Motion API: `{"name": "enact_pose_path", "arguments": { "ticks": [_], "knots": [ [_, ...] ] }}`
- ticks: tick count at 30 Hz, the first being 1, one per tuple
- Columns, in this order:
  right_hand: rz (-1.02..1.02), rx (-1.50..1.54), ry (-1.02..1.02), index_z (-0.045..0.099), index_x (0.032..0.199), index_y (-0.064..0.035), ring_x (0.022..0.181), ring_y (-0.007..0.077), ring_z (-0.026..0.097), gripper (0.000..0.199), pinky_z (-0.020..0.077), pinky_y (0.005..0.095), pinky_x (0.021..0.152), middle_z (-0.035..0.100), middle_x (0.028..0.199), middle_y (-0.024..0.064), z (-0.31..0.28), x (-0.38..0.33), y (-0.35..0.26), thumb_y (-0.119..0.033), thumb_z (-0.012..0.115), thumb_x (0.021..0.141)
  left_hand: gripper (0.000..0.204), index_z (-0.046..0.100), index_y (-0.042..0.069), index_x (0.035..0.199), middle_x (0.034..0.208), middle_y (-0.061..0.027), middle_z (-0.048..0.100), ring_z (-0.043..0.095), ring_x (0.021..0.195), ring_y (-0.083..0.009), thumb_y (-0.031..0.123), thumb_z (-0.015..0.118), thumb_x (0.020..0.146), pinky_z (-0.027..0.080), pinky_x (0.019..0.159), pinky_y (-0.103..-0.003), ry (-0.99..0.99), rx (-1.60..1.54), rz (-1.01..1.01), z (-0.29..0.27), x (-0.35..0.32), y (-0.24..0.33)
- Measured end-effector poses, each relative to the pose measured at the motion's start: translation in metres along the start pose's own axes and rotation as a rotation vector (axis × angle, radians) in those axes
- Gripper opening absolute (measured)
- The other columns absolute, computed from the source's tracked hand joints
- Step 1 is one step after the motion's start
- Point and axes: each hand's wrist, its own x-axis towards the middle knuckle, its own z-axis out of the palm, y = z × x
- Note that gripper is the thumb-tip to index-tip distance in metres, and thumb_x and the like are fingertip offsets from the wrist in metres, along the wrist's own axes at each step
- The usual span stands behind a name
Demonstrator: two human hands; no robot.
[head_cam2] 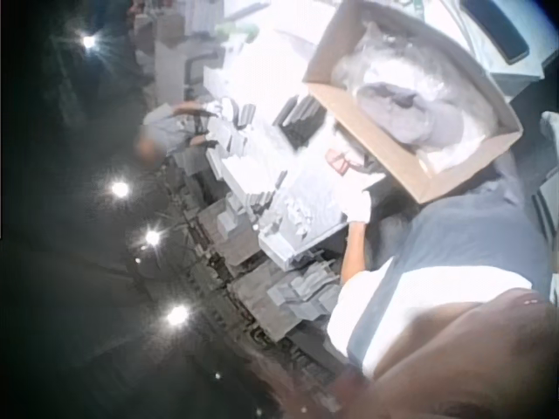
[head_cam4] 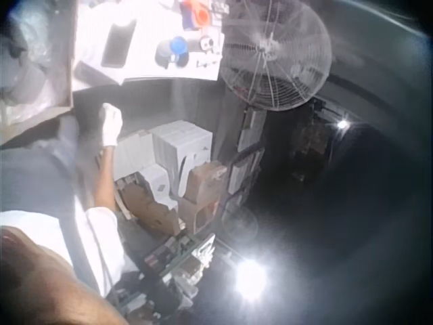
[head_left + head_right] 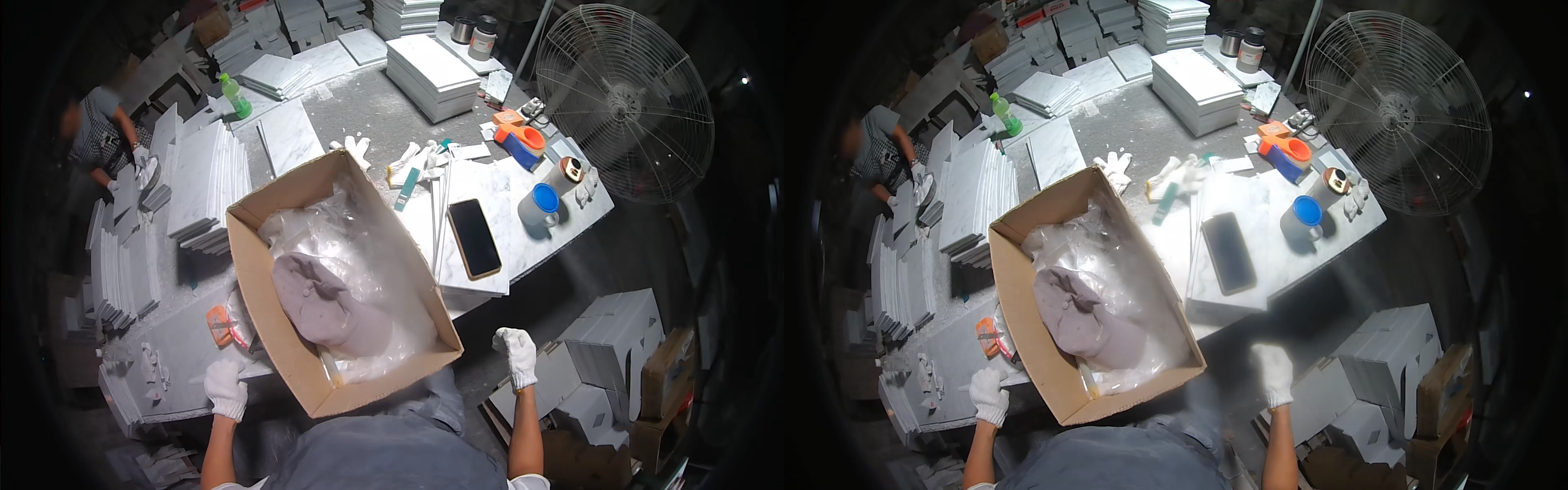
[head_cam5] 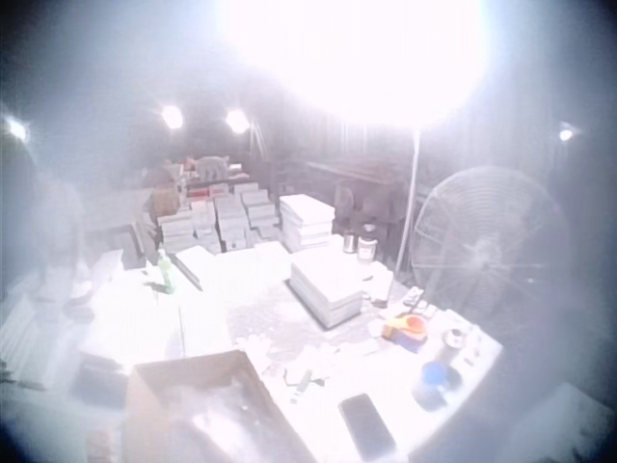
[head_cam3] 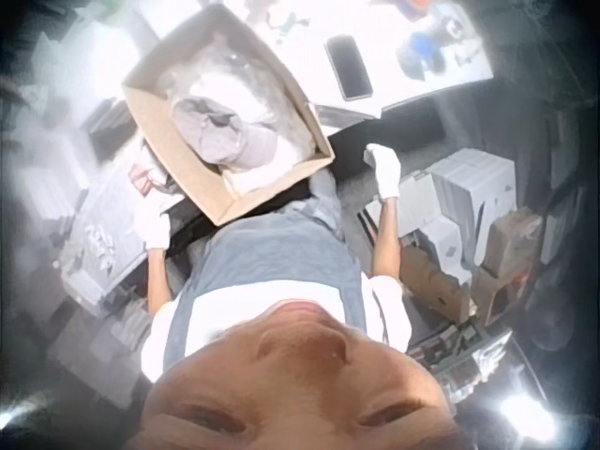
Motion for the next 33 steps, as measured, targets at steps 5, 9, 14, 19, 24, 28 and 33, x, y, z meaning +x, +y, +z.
{"name": "enact_pose_path", "arguments": {
  "ticks": [5, 9, 14, 19, 24, 28, 33],
  "knots": [
    [0.048, 0.049, -0.197, 0.074, 0.093, -0.0042, 0.080, 0.0173, 0.067, 0.029, 0.0529, 0.0328, 0.077, 0.073, 0.088, 0.0070, 0.004, 0.047, -0.069, -0.024, 0.057, 0.105, 0.024, 0.071, 0.015, 0.083, 0.083, -0.0099, 0.065, 0.063, 0.085, -0.0357, 0.003, 0.071, 0.062, 0.051, 0.077, -0.049, -0.020, 0.041, -0.089, 0.000, -0.004, 0.007],
    [0.044, 0.246, -0.418, 0.073, 0.101, 0.0031, 0.087, 0.0133, 0.067, 0.027, 0.0548, 0.0286, 0.083, 0.075, 0.095, 0.0070, -0.008, 0.102, -0.136, -0.020, 0.060, 0.104, 0.029, 0.073, 0.015, 0.090, 0.092, -0.0094, 0.067, 0.063, 0.094, -0.0351, 0.001, 0.070, 0.065, 0.052, 0.081, -0.048, -0.017, 0.044, -0.184, 0.004, -0.008, 0.014],
    [-0.270, 0.094, -0.484, 0.069, 0.124, 0.0021, 0.095, 0.0185, 0.071, 0.037, 0.0576, 0.0347, 0.089, 0.074, 0.104, 0.0094, -0.091, 0.210, -0.208, -0.029, 0.062, 0.106, 0.030, 0.076, 0.013, 0.098, 0.100, -0.0147, 0.068, 0.061, 0.105, -0.0376, 0.003, 0.069, 0.070, 0.046, 0.102, -0.048, -0.057, 0.097, -0.336, 0.002, -0.003, 0.029],
    [-0.362, 0.203, -0.272, 0.064, 0.133, 0.0041, 0.089, 0.0171, 0.070, 0.049, 0.0588, 0.0321, 0.082, 0.072, 0.106, 0.0111, -0.177, 0.351, -0.254, -0.037, 0.058, 0.108, 0.022, 0.078, 0.014, 0.095, 0.100, -0.0137, 0.068, 0.061, 0.105, -0.0377, 0.008, 0.067, 0.076, 0.048, 0.098, -0.047, -0.091, 0.138, -0.450, -0.004, 0.001, 0.039],
    [-0.064, -0.070, -0.264, 0.073, 0.120, -0.0068, 0.078, 0.0075, 0.064, 0.034, 0.0553, 0.0250, 0.069, 0.071, 0.096, 0.0023, -0.175, 0.503, -0.212, -0.035, 0.067, 0.103, 0.020, 0.079, 0.014, 0.099, 0.099, -0.0127, 0.069, 0.062, 0.102, -0.0364, 0.018, 0.068, 0.082, 0.049, 0.093, -0.047, -0.127, 0.202, -0.487, 0.000, 0.009, 0.040],
    [0.012, -0.375, -0.444, 0.073, 0.099, -0.0045, 0.069, 0.0125, 0.063, 0.036, 0.0533, 0.0292, 0.064, 0.070, 0.083, 0.0022, -0.144, 0.577, -0.139, -0.040, 0.066, 0.099, 0.024, 0.079, 0.015, 0.099, 0.103, -0.0130, 0.070, 0.062, 0.102, -0.0369, 0.031, 0.070, 0.084, 0.049, 0.092, -0.046, -0.182, 0.207, -0.544, -0.001, 0.014, 0.038],
    [-0.026, -0.541, -0.609, 0.073, 0.097, -0.0053, 0.067, 0.0163, 0.065, 0.031, 0.0512, 0.0325, 0.061, 0.070, 0.079, 0.0055, -0.102, 0.616, -0.087, -0.035, 0.063, 0.099, 0.031, 0.079, 0.015, 0.101, 0.107, -0.0137, 0.071, 0.062, 0.106, -0.0375, 0.039, 0.069, 0.085, 0.049, 0.094, -0.045, -0.285, 0.234, -0.585, -0.005, 0.020, 0.038]
  ]
}}
